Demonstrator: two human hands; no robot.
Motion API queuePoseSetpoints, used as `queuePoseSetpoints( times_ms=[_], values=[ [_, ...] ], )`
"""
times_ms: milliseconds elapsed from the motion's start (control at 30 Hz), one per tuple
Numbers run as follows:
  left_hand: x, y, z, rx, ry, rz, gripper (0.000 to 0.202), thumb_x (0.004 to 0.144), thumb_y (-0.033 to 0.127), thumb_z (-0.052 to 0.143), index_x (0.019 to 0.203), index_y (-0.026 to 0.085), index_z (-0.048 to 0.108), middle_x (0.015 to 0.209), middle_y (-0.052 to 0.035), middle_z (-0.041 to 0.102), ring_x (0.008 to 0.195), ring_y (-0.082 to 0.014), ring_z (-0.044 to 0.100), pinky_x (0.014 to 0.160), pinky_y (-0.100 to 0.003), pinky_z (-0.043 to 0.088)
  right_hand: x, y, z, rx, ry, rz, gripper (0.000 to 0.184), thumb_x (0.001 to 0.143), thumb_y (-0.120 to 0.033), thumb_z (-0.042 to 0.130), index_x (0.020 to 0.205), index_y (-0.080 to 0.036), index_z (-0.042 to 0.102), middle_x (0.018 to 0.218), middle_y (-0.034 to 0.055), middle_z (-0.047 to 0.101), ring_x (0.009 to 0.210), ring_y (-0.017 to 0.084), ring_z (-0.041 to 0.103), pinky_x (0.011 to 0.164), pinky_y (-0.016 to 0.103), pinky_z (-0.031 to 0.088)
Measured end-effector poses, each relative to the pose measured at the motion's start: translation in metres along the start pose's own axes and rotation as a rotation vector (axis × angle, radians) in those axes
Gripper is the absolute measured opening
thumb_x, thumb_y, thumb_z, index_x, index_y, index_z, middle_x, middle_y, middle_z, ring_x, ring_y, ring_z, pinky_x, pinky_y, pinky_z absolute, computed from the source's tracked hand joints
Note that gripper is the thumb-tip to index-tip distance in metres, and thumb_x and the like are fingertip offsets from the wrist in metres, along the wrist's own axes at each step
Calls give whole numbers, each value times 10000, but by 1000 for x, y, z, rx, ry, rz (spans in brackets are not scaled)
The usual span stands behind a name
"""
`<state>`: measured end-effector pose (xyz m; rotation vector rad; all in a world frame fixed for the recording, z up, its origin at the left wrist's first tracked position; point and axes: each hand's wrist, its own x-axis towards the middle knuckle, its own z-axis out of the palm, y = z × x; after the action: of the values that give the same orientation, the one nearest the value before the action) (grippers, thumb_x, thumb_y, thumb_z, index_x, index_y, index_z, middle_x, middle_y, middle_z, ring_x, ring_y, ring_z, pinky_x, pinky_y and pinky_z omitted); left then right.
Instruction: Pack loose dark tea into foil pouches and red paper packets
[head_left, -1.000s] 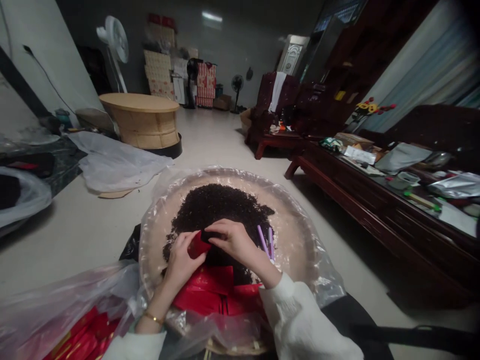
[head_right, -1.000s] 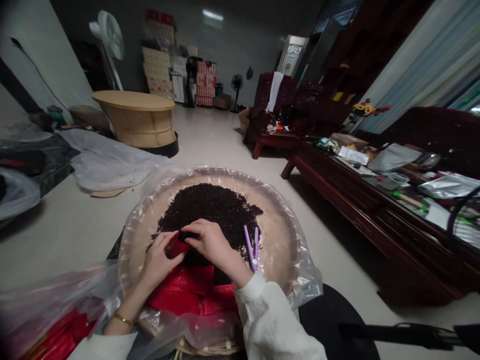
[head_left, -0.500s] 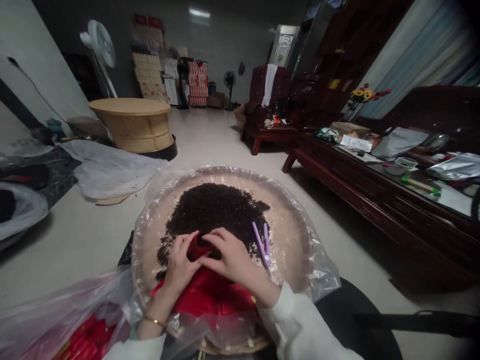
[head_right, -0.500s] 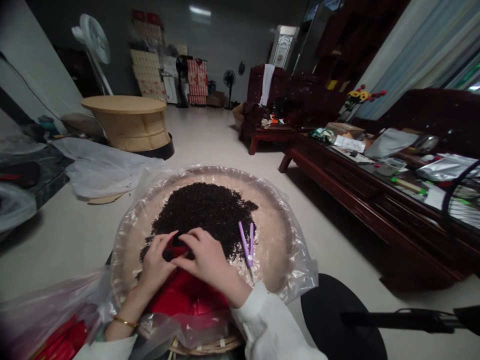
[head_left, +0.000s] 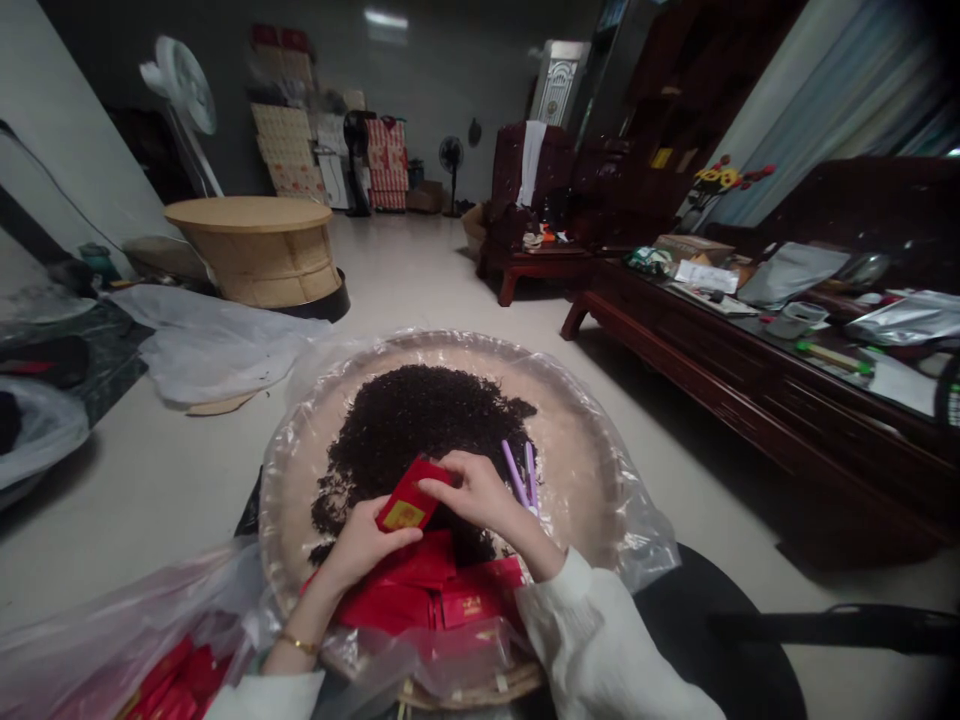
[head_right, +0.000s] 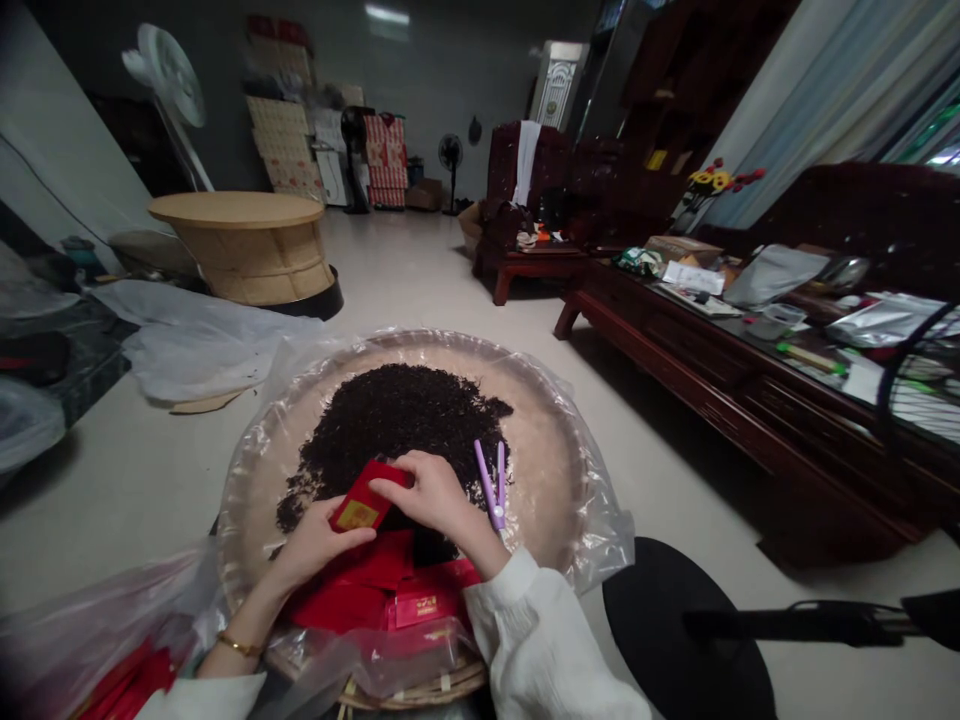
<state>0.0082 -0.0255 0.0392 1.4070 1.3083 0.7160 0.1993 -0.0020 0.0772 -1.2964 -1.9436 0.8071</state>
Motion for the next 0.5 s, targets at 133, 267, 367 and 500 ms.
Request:
queuePoseSetpoints(
  times_ms=[133, 267, 367, 500],
  values=[
    [-2, 2, 2, -51, -71, -33, 376, 537, 305, 783, 861, 138, 690, 737, -8, 717, 679, -190, 636, 661, -291, 513, 2, 4, 7, 13, -68, -28, 221, 802, -282, 713, 629, -157, 658, 615, -37, 514, 579, 86, 474, 548, 197, 329],
    [-3, -2, 2, -284, -193, -105, 572, 586, 480, 779, 1019, 132, 642, 808, -35, 721, 700, -202, 672, 686, -319, 534, 2, 5, 13, 113, -181, -80, 243, 819, -211, 686, 590, -150, 633, 620, -41, 514, 579, 80, 494, 547, 180, 345],
    [-5, -3, 2, -432, -239, -186, 680, 601, 605, 743, 1079, 139, 613, 812, -43, 719, 666, -203, 690, 673, -328, 545, 0, 4, 15, 138, -186, -91, 221, 816, -200, 682, 602, -155, 649, 635, -33, 566, 604, 91, 535, 568, 181, 372],
    [-7, 0, 3, -501, -241, -219, 692, 570, 606, 771, 1054, 133, 624, 840, -68, 727, 640, -202, 698, 681, -332, 552, -1, 4, 17, 169, -52, -47, 88, 812, -234, 682, 757, -180, 724, 732, -4, 688, 682, 124, 616, 623, 199, 430]
  ],
)
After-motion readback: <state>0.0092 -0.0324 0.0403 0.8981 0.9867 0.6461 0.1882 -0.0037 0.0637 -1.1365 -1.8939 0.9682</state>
